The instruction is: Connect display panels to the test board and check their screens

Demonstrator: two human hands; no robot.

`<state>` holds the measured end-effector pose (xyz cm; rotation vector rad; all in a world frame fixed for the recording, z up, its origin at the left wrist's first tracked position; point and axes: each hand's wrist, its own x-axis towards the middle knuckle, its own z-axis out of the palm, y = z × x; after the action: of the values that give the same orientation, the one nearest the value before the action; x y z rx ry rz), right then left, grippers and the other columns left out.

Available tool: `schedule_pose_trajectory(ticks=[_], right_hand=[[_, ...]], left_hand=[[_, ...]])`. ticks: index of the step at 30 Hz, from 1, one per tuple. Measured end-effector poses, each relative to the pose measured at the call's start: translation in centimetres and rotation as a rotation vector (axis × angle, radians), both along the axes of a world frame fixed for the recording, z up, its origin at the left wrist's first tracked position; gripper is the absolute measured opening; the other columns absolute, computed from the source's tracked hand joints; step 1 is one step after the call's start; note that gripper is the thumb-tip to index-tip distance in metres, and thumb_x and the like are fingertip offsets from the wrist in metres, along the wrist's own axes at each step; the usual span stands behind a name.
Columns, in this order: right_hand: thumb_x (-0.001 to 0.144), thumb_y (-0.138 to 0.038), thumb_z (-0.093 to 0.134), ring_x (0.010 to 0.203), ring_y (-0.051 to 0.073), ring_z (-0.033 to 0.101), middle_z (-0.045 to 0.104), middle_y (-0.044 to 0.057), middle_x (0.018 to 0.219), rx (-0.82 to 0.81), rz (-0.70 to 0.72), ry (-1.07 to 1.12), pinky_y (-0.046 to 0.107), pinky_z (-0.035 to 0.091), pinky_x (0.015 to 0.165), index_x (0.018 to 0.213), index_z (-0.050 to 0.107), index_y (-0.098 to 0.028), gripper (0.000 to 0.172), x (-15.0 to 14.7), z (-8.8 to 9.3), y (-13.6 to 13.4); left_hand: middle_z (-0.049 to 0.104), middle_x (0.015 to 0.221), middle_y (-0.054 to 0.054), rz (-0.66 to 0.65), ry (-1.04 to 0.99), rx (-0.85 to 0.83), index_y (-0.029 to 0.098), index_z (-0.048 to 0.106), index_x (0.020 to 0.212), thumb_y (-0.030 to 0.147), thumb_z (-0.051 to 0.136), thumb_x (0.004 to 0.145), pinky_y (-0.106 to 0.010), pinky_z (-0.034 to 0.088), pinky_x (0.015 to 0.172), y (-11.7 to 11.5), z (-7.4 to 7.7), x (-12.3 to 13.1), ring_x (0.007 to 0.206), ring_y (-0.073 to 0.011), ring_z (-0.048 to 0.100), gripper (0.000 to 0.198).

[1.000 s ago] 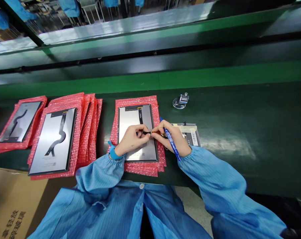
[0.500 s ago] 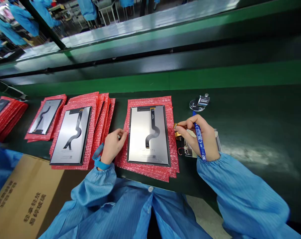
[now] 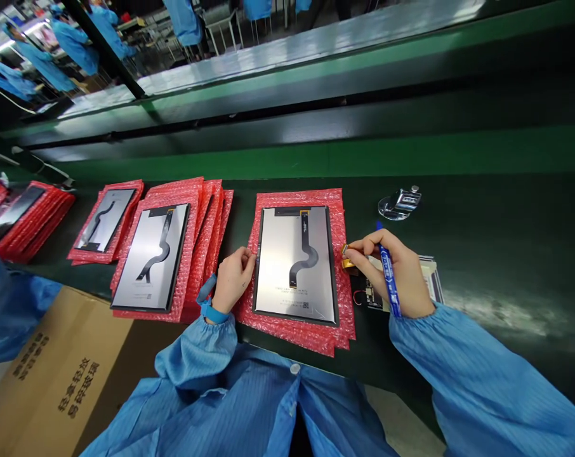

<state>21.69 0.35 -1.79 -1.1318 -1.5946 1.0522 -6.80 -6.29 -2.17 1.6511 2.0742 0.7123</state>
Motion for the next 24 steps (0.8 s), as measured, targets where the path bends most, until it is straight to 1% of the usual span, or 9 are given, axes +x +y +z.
schedule_pose_trajectory(ticks=[2, 5, 8, 11, 13, 16, 19, 21, 24], right_hand=[[0.084, -0.043, 0.074, 0.074, 0.019, 0.071, 0.069, 0.002, 0.083, 0.007, 0.003, -0.001, 0.030, 0.059, 0.064, 0.078, 0.048, -0.023, 0.034, 0.1, -0.1, 0.0], [0.083, -0.049, 0.075, 0.075, 0.020, 0.071, 0.069, 0.003, 0.083, 0.033, -0.012, -0.036, 0.030, 0.059, 0.066, 0.077, 0.049, -0.023, 0.037, 0.1, 0.0, 0.0], [0.081, -0.055, 0.075, 0.074, 0.021, 0.072, 0.071, 0.005, 0.083, 0.050, -0.041, -0.098, 0.032, 0.058, 0.068, 0.075, 0.049, -0.024, 0.041, 0.0, 0.3, 0.0], [0.075, -0.063, 0.076, 0.072, 0.024, 0.074, 0.072, 0.006, 0.081, 0.030, -0.066, -0.111, 0.034, 0.059, 0.066, 0.073, 0.050, -0.025, 0.047, -0.1, 0.5, 0.1], [0.071, -0.066, 0.076, 0.072, 0.026, 0.074, 0.072, 0.006, 0.081, 0.032, -0.091, -0.134, 0.037, 0.058, 0.067, 0.072, 0.051, -0.025, 0.048, 0.0, 0.5, 0.1], [0.069, -0.064, 0.076, 0.075, 0.030, 0.074, 0.073, 0.007, 0.082, 0.042, -0.113, -0.163, 0.042, 0.056, 0.070, 0.072, 0.051, -0.026, 0.045, 0.3, 0.0, 0.2], [0.068, -0.056, 0.077, 0.078, 0.031, 0.075, 0.074, 0.006, 0.083, 0.051, -0.112, -0.158, 0.043, 0.055, 0.072, 0.073, 0.052, -0.026, 0.039, 0.7, -0.6, 0.4], [0.068, -0.053, 0.078, 0.079, 0.031, 0.075, 0.073, 0.005, 0.082, 0.064, -0.115, -0.157, 0.043, 0.056, 0.073, 0.073, 0.052, -0.026, 0.038, 0.8, -0.8, 0.5], [0.067, -0.058, 0.077, 0.079, 0.031, 0.075, 0.073, 0.004, 0.083, 0.051, -0.108, -0.156, 0.044, 0.056, 0.074, 0.074, 0.053, -0.026, 0.040, 0.6, -0.7, 0.6]], left_hand=[[0.059, 0.075, 0.000, 0.021, -0.144, 0.029, 0.021, 0.055, 0.081, 0.034, 0.050, 0.096, -0.029, 0.039, 0.067, -0.1, 0.3, -0.3, 0.070, -0.0172, 0.056, 0.021], [0.061, 0.082, -0.001, 0.177, -0.469, 0.047, 0.021, 0.055, 0.081, 0.035, 0.047, 0.097, -0.028, 0.045, 0.078, -0.4, 0.4, -0.9, 0.083, -0.0176, 0.059, 0.022], [0.067, 0.092, -0.004, 0.298, -0.600, 0.034, 0.020, 0.059, 0.091, 0.037, 0.050, 0.095, -0.031, 0.050, 0.087, -0.2, 0.2, -0.9, 0.093, -0.0200, 0.064, 0.020], [0.071, 0.109, -0.009, 0.149, -0.734, 0.045, 0.017, 0.062, 0.111, 0.040, 0.066, 0.087, -0.036, 0.050, 0.099, 0.3, 0.6, -0.1, 0.108, -0.0246, 0.066, 0.034], [0.068, 0.125, -0.011, 0.019, -0.815, 0.091, 0.016, 0.061, 0.123, 0.042, 0.070, 0.085, -0.039, 0.046, 0.108, 0.1, 1.7, 0.5, 0.121, -0.0273, 0.061, 0.047], [0.067, 0.131, -0.010, 0.077, -0.728, 0.185, 0.016, 0.064, 0.123, 0.046, 0.072, 0.084, -0.040, 0.045, 0.111, -2.1, 5.1, 0.2, 0.126, -0.0292, 0.059, 0.050], [0.071, 0.123, -0.007, 0.303, -0.621, 0.218, 0.018, 0.066, 0.119, 0.046, 0.075, 0.082, -0.035, 0.054, 0.099, -5.9, 9.1, -2.9, 0.115, -0.0276, 0.066, 0.047], [0.076, 0.108, -0.005, 0.445, -0.620, 0.245, 0.020, 0.066, 0.118, 0.045, 0.080, 0.078, -0.030, 0.060, 0.080, -7.9, 11.2, -6.7, 0.094, -0.0242, 0.072, 0.049], [0.076, 0.086, -0.004, 0.536, -0.645, 0.243, 0.018, 0.066, 0.111, 0.042, 0.085, 0.069, -0.025, 0.056, 0.053, -8.8, 12.1, -13.4, 0.067, -0.0205, 0.070, 0.051]])
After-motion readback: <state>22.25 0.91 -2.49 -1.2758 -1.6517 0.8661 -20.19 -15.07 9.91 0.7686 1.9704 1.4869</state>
